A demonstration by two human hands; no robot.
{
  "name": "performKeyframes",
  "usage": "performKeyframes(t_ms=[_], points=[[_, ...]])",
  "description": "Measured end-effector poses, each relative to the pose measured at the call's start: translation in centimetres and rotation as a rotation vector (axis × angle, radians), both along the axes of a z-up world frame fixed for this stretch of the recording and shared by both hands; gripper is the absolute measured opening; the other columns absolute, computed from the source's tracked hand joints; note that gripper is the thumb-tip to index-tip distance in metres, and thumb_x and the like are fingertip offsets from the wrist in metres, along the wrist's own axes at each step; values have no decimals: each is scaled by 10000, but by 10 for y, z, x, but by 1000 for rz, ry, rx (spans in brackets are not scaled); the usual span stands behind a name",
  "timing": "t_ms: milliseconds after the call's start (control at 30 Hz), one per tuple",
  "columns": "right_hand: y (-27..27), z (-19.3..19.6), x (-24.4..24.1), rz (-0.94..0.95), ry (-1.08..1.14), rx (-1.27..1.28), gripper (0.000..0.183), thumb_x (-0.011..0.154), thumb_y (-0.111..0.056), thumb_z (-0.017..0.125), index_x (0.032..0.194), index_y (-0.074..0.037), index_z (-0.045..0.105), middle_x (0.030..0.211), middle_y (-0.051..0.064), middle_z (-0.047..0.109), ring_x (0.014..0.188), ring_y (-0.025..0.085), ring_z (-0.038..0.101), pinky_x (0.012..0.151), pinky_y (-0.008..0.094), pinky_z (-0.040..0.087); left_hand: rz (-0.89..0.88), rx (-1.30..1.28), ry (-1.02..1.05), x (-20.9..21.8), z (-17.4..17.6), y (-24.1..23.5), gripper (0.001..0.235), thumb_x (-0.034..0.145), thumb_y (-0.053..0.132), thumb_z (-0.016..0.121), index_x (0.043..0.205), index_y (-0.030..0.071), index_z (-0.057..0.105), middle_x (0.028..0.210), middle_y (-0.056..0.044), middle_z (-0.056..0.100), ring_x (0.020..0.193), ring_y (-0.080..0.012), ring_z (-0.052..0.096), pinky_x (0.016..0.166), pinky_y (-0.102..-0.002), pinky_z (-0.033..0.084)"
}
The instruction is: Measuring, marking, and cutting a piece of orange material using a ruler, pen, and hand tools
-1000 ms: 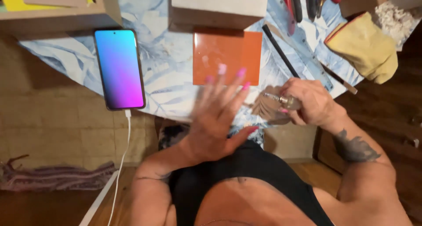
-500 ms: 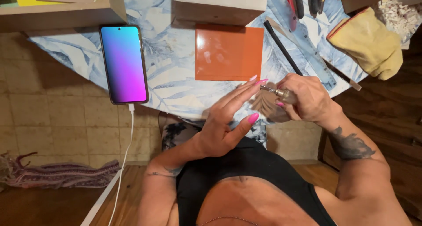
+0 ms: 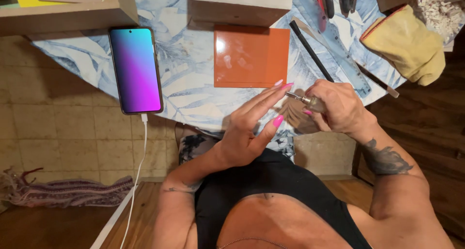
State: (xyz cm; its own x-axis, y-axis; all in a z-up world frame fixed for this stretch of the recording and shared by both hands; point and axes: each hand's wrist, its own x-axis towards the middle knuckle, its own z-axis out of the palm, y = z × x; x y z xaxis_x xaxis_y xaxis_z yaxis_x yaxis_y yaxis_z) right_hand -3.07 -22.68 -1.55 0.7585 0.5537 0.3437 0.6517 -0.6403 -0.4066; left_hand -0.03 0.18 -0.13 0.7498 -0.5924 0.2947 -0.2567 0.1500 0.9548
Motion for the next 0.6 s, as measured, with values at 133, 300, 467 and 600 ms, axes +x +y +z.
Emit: performKeyframes(t_ms=[133,300,467,600], points=[[-4,-1,-1,-31,-1,-72,190,842,-128,462,927,37,417,709,145,480,508,251,436,424,310,327,-5,15,-26,0,-1,0,358,917,171,361,1233,5,379,1275,-147,425,1259,-293,379,1089,-388,322],[2,-9,-13,-101,186,237,204,869,-184,410,887,19,415,620,78,487,394,127,415,339,238,331,22,-1,-15,-3,1,-6,352,924,188,345,1231,20,381,1265,-127,446,1227,-269,432,1063,-368,354],[43,24,-14,-71,860,1136,240,903,-237,406,931,-5,352,584,72,414,406,150,447,310,232,456,55,-100,-57,-8,-1,-16,308,899,144,374,1137,-39,441,1172,-199,488,1132,-336,496,990,-400,410],[13,-7,-24,-142,748,885,241,897,-256,397,957,-22,392,641,53,435,425,114,440,352,202,427,136,33,-110,-9,5,-11,337,895,157,392,1187,-9,421,1218,-163,476,1165,-296,481,1028,-387,383]])
